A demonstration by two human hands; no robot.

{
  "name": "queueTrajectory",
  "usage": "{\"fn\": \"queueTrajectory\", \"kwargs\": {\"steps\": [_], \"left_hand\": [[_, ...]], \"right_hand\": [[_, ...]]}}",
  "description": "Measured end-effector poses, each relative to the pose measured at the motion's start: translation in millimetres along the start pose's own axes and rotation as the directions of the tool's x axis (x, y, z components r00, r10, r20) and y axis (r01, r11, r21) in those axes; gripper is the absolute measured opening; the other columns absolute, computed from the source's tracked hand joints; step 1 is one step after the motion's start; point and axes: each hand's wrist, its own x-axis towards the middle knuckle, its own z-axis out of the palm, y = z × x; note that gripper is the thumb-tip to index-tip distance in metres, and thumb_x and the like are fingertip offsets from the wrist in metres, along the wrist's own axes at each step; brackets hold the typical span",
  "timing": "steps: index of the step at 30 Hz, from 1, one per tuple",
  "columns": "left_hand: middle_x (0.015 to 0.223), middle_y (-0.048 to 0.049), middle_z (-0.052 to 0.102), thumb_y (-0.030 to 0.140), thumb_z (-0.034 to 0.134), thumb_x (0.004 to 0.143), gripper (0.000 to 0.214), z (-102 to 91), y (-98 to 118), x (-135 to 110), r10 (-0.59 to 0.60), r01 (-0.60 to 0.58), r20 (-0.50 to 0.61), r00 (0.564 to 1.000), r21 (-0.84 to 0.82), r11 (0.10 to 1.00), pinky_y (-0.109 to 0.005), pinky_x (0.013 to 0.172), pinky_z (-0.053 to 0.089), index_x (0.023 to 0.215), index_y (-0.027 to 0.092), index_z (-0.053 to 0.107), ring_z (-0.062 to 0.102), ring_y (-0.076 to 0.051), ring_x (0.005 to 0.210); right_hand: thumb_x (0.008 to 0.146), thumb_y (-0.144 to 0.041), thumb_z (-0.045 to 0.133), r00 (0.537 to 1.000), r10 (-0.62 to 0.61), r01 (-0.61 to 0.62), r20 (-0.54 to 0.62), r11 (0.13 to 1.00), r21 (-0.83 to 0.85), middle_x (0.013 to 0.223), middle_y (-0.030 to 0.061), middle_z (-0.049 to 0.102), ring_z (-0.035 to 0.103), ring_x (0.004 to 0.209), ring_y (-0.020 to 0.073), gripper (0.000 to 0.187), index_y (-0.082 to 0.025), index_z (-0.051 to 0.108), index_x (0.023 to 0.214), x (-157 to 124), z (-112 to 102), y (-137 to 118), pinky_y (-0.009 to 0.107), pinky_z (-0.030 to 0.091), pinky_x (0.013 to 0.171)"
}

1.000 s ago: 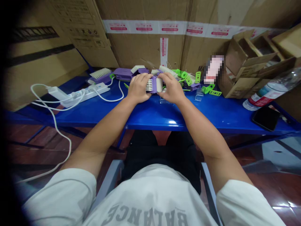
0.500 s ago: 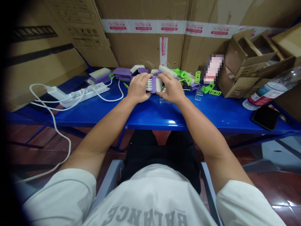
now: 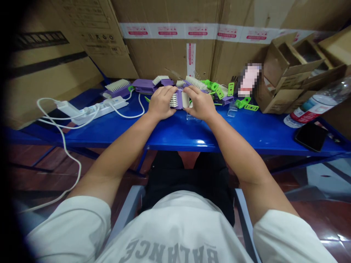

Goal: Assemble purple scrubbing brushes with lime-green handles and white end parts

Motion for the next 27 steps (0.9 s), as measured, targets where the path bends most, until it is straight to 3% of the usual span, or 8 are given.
{"fn": "queueTrajectory", "kwargs": {"steps": [2, 5, 13, 27], "left_hand": [[0.173, -0.0182, 0.068, 0.021, 0.078, 0.087, 0.09, -0.8, 2, -1, 0.002, -0.002, 0.003, 1.0, 0.011, 1.0, -0.064, 0.136, 0.052, 0.174, 0.02, 0.058, 0.065, -0.045, 0.156], [0.172, -0.0188, 0.068, 0.022, 0.08, 0.086, 0.091, -2.7, 4, -2, 0.001, -0.001, 0.005, 1.0, 0.025, 1.0, -0.065, 0.134, 0.053, 0.175, 0.021, 0.058, 0.065, -0.046, 0.154], [0.172, -0.0178, 0.068, 0.024, 0.083, 0.088, 0.09, -3.8, 5, -1, -0.019, 0.019, 0.016, 1.0, 0.032, 0.999, -0.062, 0.134, 0.054, 0.174, 0.021, 0.057, 0.064, -0.045, 0.153], [0.174, -0.0192, 0.067, 0.02, 0.082, 0.086, 0.09, -7.0, 12, 0, -0.054, 0.055, 0.043, 0.998, -0.023, 0.998, -0.064, 0.139, 0.052, 0.173, 0.019, 0.059, 0.064, -0.046, 0.158]], "right_hand": [[0.097, -0.056, 0.085, 1.0, -0.018, 0.019, -0.022, 0.999, 0.038, 0.169, 0.0133, 0.075, 0.078, 0.15, 0.0482, 0.074, -0.029, 0.067, 0.163, -1, 3, 6, 0.071, 0.07, 0.12], [0.095, -0.064, 0.085, 0.999, -0.026, 0.029, -0.042, 0.998, 0.059, 0.166, 0.0128, 0.077, 0.077, 0.151, 0.0487, 0.08, -0.031, 0.068, 0.166, -1, 4, 14, 0.072, 0.068, 0.123], [0.097, -0.061, 0.087, 0.999, -0.03, 0.031, -0.011, 0.996, 0.086, 0.17, 0.0156, 0.074, 0.077, 0.152, 0.0472, 0.081, -0.027, 0.067, 0.168, 0, 1, 11, 0.066, 0.07, 0.121], [0.093, -0.063, 0.089, 1.0, -0.009, 0.01, -0.01, 0.983, 0.184, 0.157, 0.0169, 0.08, 0.083, 0.132, 0.044, 0.075, -0.028, 0.075, 0.158, 5, -4, 3, 0.069, 0.075, 0.111]]}}
